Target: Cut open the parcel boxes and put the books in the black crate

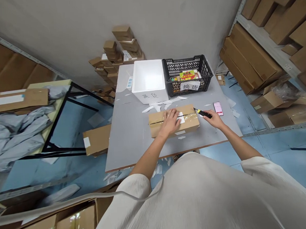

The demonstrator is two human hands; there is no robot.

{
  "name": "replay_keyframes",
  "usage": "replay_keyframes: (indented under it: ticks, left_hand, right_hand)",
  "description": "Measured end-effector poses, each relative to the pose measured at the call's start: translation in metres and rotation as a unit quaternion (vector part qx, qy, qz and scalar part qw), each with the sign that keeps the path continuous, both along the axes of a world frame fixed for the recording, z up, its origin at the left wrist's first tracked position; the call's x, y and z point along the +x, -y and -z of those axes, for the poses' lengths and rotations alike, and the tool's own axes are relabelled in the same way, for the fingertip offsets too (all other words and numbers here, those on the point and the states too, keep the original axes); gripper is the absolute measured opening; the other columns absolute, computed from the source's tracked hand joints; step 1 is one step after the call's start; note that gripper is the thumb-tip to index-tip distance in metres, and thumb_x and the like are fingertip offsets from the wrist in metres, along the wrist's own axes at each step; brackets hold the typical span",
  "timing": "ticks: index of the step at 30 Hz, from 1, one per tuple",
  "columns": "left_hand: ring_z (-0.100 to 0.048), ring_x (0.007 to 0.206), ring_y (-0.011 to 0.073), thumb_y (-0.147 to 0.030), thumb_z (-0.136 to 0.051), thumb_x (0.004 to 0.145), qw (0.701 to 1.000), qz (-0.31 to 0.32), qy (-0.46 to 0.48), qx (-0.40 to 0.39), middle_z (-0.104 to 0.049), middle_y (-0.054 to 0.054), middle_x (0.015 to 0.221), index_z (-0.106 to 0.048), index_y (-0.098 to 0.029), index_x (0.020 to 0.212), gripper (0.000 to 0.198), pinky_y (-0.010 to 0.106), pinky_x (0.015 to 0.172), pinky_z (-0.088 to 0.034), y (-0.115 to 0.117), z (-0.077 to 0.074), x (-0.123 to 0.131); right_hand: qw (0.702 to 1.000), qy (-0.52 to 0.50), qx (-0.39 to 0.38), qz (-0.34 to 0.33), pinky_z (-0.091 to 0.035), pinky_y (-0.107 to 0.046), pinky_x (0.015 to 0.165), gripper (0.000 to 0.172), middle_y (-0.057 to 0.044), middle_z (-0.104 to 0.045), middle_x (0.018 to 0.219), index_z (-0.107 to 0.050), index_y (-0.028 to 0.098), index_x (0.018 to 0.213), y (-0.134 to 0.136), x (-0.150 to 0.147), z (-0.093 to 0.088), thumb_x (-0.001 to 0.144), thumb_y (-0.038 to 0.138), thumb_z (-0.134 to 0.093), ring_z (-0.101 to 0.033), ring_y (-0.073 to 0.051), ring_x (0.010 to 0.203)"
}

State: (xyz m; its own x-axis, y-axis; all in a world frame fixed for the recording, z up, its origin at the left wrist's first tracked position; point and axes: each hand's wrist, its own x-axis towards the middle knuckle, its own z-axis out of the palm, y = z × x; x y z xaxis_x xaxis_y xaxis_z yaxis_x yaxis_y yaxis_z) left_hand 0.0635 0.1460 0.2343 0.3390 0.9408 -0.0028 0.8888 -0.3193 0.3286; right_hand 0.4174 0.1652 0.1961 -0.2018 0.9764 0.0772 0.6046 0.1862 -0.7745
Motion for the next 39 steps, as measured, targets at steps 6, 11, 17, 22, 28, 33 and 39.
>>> replay_keyframes:
  ticks: [6,11,17,22,28,33,39]
  left_hand:
    - [-0.020,0.180,0.0401,-0.063,-0.067,0.102,0.994,-0.099,-0.035,-0.012,-0.030,0.019,0.190,-0.045,-0.025,0.176,0.085,0.065,0.145,-0.013,0.051,0.008,-0.049]
    - [-0.021,0.179,0.0415,-0.065,-0.070,0.101,0.993,-0.098,-0.057,-0.030,-0.030,0.019,0.191,-0.040,-0.027,0.180,0.093,0.065,0.145,-0.013,0.069,0.020,-0.071]
    - [-0.021,0.179,0.0435,-0.069,-0.047,0.110,0.994,-0.084,-0.045,-0.047,-0.030,0.018,0.192,-0.041,-0.024,0.181,0.085,0.066,0.143,-0.015,0.043,0.020,-0.080]
    - [-0.022,0.178,0.0451,-0.068,-0.041,0.110,0.992,-0.077,-0.056,-0.085,-0.030,0.021,0.190,-0.038,-0.021,0.182,0.086,0.072,0.141,-0.016,-0.004,0.002,-0.087]
    - [-0.041,0.167,0.0453,-0.062,-0.049,0.105,0.987,-0.092,-0.069,-0.115,-0.050,0.022,0.175,-0.047,-0.023,0.176,0.081,0.071,0.141,-0.011,-0.058,-0.011,-0.089]
    - [-0.039,0.169,0.0439,-0.054,-0.040,0.108,0.987,-0.110,-0.058,-0.098,-0.050,0.021,0.178,-0.049,-0.021,0.172,0.073,0.077,0.139,-0.010,-0.083,-0.007,-0.088]
    - [-0.040,0.169,0.0424,-0.052,-0.041,0.107,0.985,-0.136,-0.055,-0.092,-0.055,0.021,0.175,-0.061,-0.021,0.161,0.066,0.078,0.138,-0.012,-0.095,-0.007,-0.085]
  right_hand:
    - [0.999,-0.013,-0.025,0.036,-0.062,-0.052,0.103,0.068,-0.015,-0.078,0.129,-0.079,0.023,0.136,0.015,0.006,0.015,0.099,0.079,-0.066,-0.075,-0.033,0.114]
    - [0.995,-0.037,-0.063,0.070,-0.063,-0.053,0.101,0.074,-0.018,-0.078,0.135,-0.079,0.023,0.133,0.026,0.004,0.031,0.094,0.085,-0.067,-0.075,-0.033,0.112]
    - [0.982,-0.092,-0.092,0.138,-0.060,-0.057,0.107,0.079,-0.018,-0.081,0.131,-0.081,0.021,0.125,0.031,0.005,0.049,0.082,0.087,-0.077,-0.074,-0.035,0.112]
    - [0.970,-0.109,-0.132,0.171,-0.061,-0.055,0.104,0.076,-0.016,-0.082,0.118,-0.082,0.022,0.117,0.035,0.016,0.067,0.076,0.085,-0.081,-0.073,-0.034,0.108]
    - [0.957,-0.078,-0.153,0.235,-0.058,-0.053,0.107,0.061,-0.015,-0.081,0.117,-0.082,0.022,0.105,0.044,0.023,0.090,0.075,0.074,-0.083,-0.072,-0.035,0.112]
    - [0.946,-0.052,-0.176,0.265,-0.059,-0.049,0.104,0.047,-0.013,-0.081,0.108,-0.082,0.020,0.100,0.052,0.021,0.098,0.076,0.061,-0.080,-0.073,-0.033,0.105]
    - [0.936,-0.021,-0.226,0.270,-0.061,-0.043,0.095,0.029,-0.010,-0.083,0.100,-0.080,0.024,0.094,0.056,0.026,0.096,0.075,0.046,-0.079,-0.077,-0.033,0.103]
